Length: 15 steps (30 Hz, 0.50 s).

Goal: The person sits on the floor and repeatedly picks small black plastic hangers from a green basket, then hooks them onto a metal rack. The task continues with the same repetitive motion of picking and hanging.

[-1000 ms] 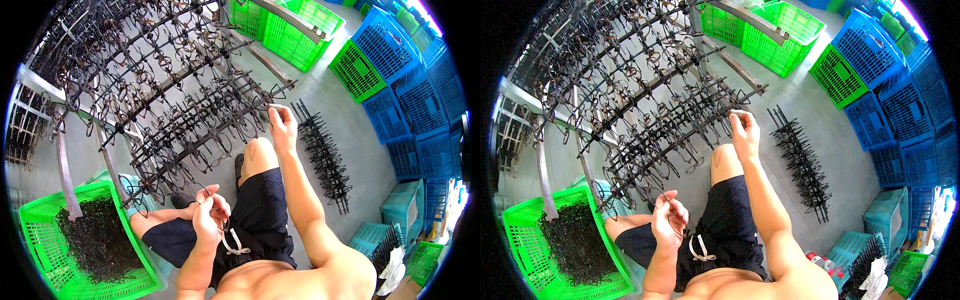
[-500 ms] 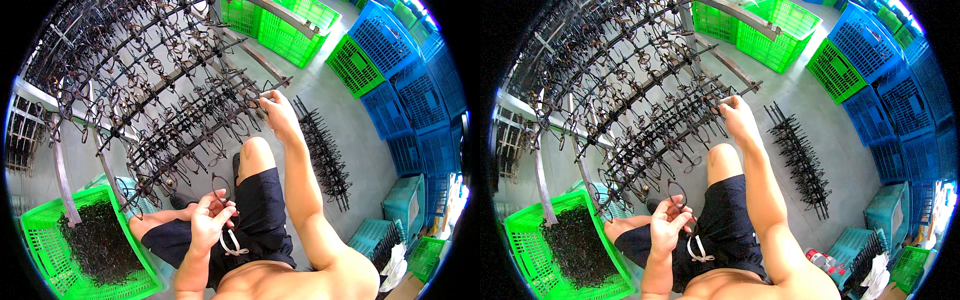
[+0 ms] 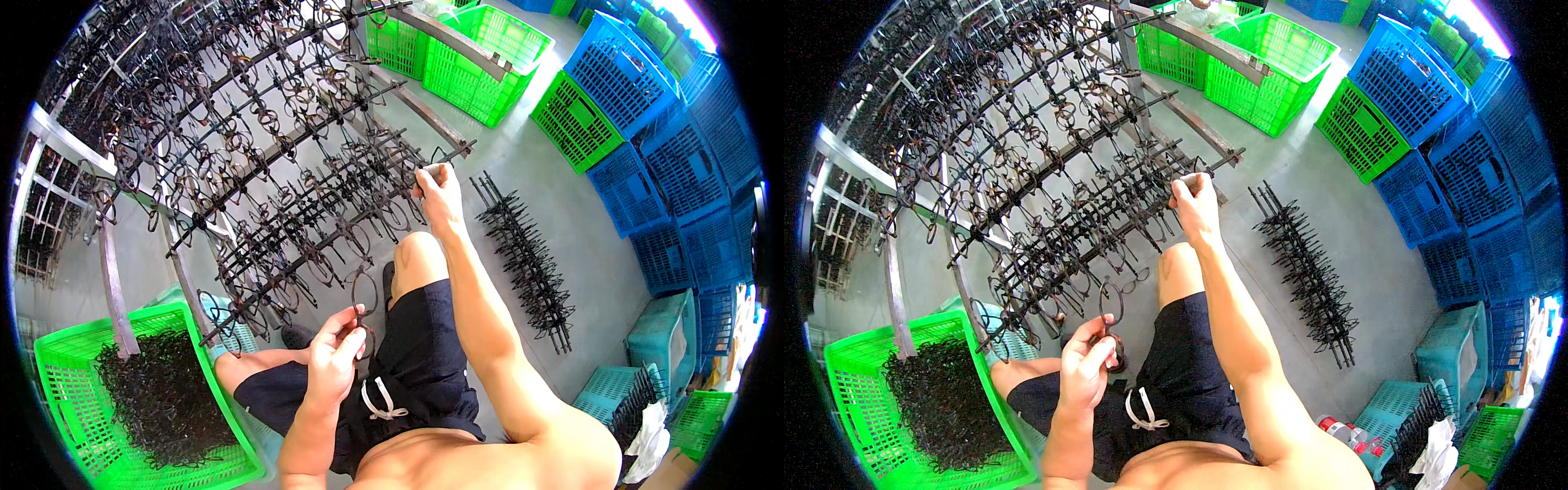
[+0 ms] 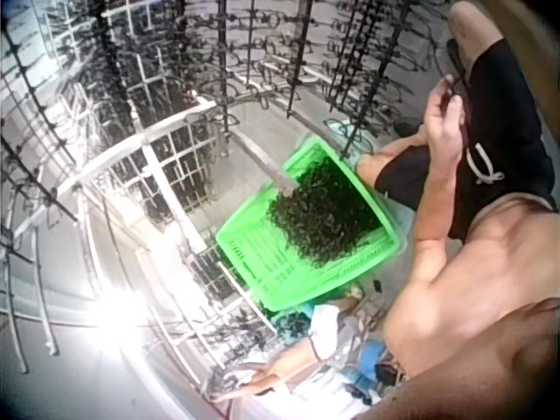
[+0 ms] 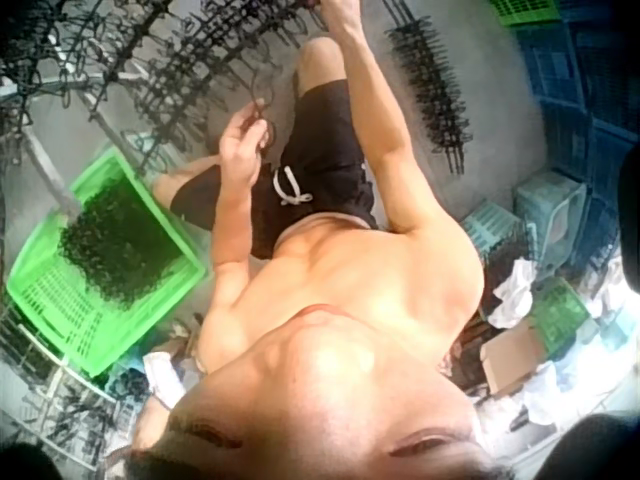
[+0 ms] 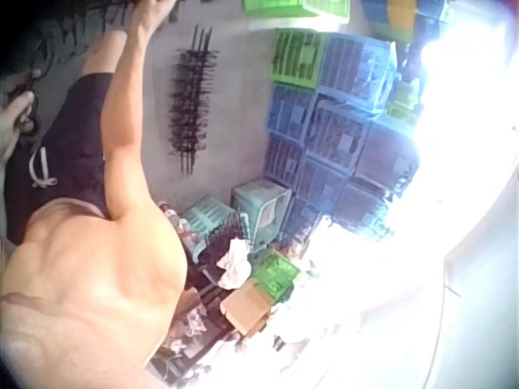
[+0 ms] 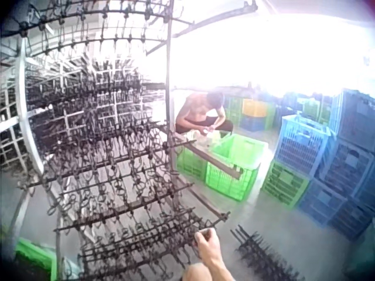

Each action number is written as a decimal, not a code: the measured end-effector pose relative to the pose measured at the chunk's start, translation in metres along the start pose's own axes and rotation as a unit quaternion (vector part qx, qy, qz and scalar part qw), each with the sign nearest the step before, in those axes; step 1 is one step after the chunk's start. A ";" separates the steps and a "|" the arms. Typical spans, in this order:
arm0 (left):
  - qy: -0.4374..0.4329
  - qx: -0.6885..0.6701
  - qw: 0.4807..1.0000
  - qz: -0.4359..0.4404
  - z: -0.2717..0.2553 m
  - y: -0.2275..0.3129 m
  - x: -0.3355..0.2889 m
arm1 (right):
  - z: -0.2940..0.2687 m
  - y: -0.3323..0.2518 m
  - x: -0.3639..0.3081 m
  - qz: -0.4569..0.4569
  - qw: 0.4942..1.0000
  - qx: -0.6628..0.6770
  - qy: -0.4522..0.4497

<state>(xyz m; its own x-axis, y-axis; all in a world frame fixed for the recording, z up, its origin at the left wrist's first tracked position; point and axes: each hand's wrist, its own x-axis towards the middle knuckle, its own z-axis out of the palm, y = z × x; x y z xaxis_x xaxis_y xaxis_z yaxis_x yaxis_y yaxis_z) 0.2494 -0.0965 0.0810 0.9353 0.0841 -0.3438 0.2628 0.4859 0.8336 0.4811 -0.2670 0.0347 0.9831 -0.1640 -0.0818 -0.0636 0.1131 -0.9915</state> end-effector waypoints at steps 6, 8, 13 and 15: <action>0.041 0.075 0.993 0.075 0.018 0.011 0.021 | 0.004 0.028 0.007 -0.099 0.991 0.090 0.020; 0.063 0.081 0.988 0.119 0.027 0.010 0.031 | 0.008 0.032 0.010 -0.110 0.988 0.105 0.011; 0.114 0.139 0.956 0.231 0.041 0.006 0.039 | 0.001 0.008 0.009 0.010 0.995 0.093 -0.023; 0.137 0.173 0.935 0.278 0.042 0.002 0.045 | -0.009 0.017 0.000 -0.287 0.902 -0.291 0.139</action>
<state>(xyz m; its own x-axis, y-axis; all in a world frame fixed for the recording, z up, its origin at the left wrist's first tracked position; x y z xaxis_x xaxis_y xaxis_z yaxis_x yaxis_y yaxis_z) 0.3020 -0.1279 0.0857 0.8669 0.4825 0.1253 -0.1399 -0.0056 0.9901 0.4783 -0.2740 0.0168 0.8065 -0.2797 0.5209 0.2839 -0.5896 -0.7561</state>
